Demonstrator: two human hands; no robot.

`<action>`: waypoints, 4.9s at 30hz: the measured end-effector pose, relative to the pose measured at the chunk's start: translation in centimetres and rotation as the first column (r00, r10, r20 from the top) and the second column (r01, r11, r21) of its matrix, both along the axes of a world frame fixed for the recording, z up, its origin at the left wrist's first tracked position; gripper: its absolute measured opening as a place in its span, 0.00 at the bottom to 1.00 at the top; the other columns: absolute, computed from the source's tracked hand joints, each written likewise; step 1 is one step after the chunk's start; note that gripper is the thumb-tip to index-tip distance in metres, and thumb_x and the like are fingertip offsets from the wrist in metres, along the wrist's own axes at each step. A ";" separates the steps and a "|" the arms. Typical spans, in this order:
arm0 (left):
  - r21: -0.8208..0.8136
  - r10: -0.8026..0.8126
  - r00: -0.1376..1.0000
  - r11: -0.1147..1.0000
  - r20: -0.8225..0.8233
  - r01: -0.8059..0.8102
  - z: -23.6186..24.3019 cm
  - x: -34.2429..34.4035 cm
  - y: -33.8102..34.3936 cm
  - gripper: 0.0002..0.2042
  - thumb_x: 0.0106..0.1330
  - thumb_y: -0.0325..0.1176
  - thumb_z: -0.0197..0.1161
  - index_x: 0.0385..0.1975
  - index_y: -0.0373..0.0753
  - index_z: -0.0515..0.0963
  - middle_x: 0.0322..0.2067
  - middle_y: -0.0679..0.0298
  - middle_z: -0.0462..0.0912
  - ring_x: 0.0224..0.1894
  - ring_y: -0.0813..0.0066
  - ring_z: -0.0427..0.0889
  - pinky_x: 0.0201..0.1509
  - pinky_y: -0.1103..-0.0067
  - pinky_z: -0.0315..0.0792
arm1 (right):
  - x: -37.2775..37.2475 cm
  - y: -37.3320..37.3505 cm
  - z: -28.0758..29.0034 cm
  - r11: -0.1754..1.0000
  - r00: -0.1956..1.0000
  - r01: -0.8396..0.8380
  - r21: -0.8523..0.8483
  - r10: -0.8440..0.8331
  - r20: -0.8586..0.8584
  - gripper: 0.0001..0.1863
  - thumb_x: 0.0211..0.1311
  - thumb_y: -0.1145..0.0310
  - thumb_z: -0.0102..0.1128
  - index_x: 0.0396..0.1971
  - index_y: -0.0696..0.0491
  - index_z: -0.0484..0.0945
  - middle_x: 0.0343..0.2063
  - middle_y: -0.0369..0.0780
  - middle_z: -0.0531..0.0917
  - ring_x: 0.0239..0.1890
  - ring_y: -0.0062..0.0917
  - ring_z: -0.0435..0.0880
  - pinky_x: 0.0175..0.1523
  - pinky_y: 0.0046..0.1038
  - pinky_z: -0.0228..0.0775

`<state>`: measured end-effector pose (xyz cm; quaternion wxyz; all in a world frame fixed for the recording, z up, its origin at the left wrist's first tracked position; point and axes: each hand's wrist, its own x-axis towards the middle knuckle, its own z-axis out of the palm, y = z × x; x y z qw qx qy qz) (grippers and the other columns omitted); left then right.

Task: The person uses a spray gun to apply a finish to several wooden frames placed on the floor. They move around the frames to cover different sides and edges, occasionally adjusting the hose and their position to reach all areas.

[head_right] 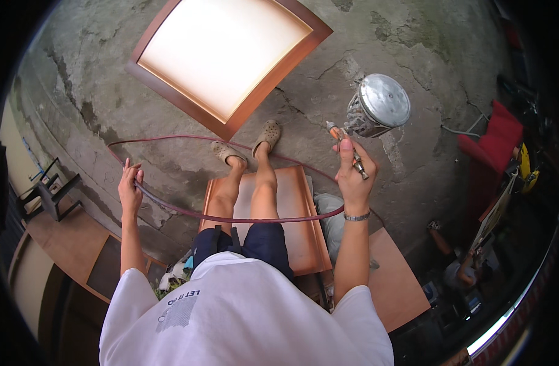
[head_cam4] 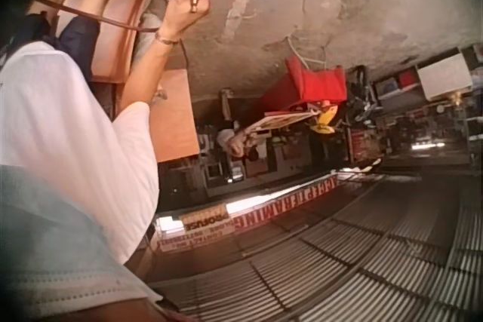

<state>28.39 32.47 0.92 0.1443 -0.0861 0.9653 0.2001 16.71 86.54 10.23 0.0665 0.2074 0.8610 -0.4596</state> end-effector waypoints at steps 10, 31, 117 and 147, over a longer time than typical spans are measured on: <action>0.024 0.089 0.996 0.996 -0.021 -0.089 0.9 1.3 5.2 0.09 0.74 0.33 0.62 0.36 0.33 0.77 0.46 0.55 0.86 0.70 0.51 0.72 0.70 0.58 0.70 | -4.9 3.5 -4.7 0.984 0.988 -0.154 0.091 0.153 0.020 0.24 0.74 0.51 0.59 0.40 0.59 0.89 0.17 0.37 0.83 0.21 0.17 0.81 0.27 0.24 0.68; 0.024 0.200 0.974 0.980 -0.106 -0.199 1.1 4.6 7.7 0.11 0.74 0.34 0.62 0.36 0.32 0.80 0.43 0.56 0.86 0.68 0.51 0.74 0.72 0.58 0.67 | -9.6 6.3 -10.9 0.988 0.987 0.071 0.139 -0.049 -0.153 0.29 0.74 0.44 0.55 0.37 0.58 0.89 0.16 0.36 0.81 0.08 0.16 0.71 0.12 0.22 0.60; 0.070 0.015 0.983 0.998 -0.184 -0.002 1.6 6.4 3.4 0.08 0.75 0.30 0.59 0.37 0.31 0.80 0.37 0.58 0.86 0.65 0.51 0.78 0.72 0.53 0.67 | 8.9 -7.2 -5.6 0.929 0.944 -0.312 -0.197 0.327 0.046 0.16 0.71 0.61 0.64 0.39 0.61 0.87 0.23 0.46 0.85 0.24 0.29 0.84 0.30 0.29 0.71; 0.052 0.121 0.977 0.992 -0.174 -0.114 1.2 5.0 7.4 0.10 0.74 0.34 0.62 0.36 0.32 0.80 0.39 0.59 0.87 0.65 0.51 0.78 0.71 0.53 0.67 | -13.1 3.1 -10.3 0.966 0.972 0.055 0.253 0.006 -0.236 0.27 0.74 0.44 0.56 0.41 0.56 0.90 0.16 0.36 0.81 0.09 0.16 0.70 0.13 0.23 0.61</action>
